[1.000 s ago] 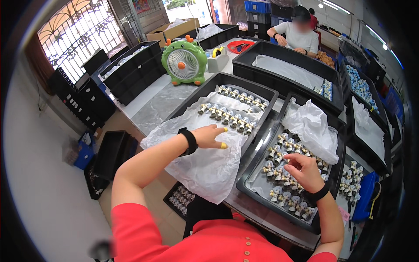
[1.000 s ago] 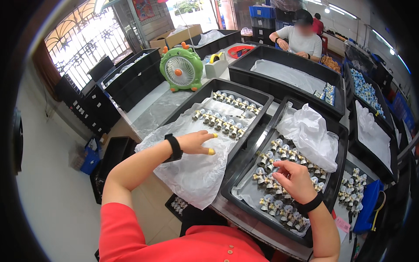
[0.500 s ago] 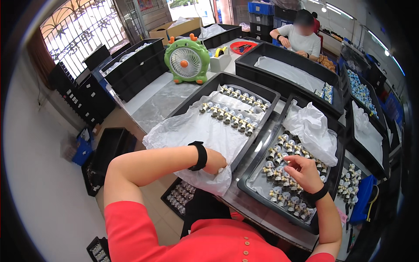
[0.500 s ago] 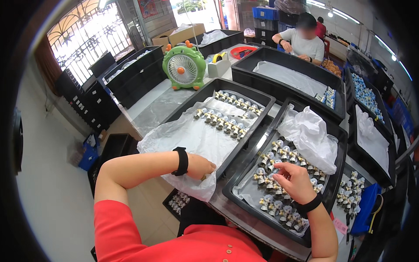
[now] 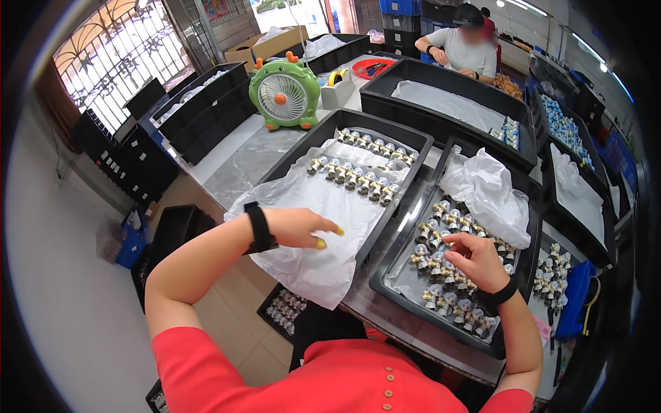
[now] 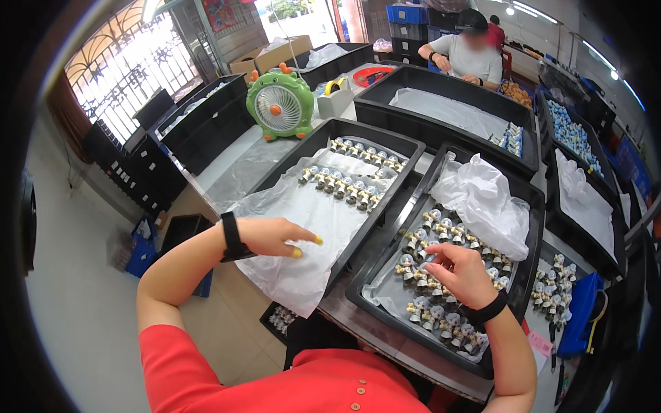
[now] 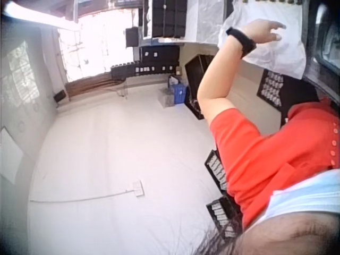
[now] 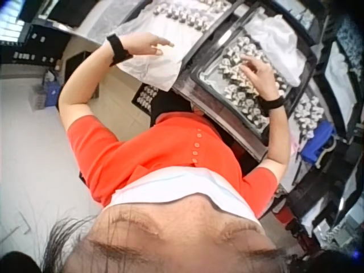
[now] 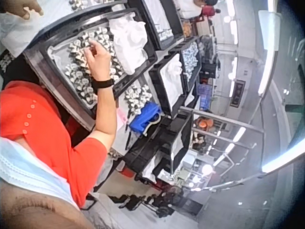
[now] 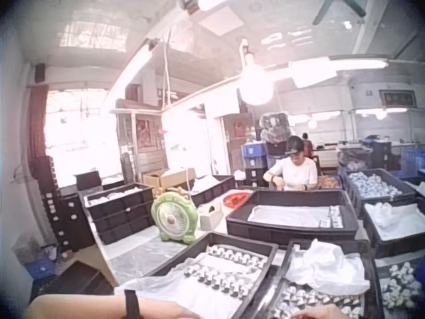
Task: The person assembles small, white and gold miniature figures by hand. They pick up individual components from a tray, fit them together, and place the completed figures into a black tray lined with white paper. The process is repetitive, involving picking, assembling, and placing the figures one by one.
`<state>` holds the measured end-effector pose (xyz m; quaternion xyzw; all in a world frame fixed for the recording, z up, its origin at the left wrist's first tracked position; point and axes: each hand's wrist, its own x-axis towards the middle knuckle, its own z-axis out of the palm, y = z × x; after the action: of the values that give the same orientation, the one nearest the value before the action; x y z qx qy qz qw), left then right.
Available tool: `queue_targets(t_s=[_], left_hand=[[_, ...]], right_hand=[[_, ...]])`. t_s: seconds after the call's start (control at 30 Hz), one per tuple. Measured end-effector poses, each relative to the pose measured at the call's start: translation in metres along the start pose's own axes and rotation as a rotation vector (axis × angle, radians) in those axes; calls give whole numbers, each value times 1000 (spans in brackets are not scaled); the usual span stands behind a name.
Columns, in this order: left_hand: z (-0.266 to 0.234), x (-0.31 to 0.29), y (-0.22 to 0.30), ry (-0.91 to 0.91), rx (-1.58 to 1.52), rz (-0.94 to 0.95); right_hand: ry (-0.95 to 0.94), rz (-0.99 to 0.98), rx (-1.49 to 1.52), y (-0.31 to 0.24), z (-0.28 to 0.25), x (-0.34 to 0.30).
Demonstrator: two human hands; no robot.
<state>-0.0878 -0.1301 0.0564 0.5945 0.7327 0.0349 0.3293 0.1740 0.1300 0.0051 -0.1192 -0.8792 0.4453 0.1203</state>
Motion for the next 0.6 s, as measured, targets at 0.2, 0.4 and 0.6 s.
queue_targets(t_s=[0.2,0.4,0.6], left_hand=[[7,-74,-41,503,120,-328],[58,-128,-90,972,-52,-678],[57,-135,-90,980,-855,-598]], right_hand=[[-25,27,17,-2,3,0],[-47,19,29,2,12,1],[-211,-44,-32,-14,29,-2]])
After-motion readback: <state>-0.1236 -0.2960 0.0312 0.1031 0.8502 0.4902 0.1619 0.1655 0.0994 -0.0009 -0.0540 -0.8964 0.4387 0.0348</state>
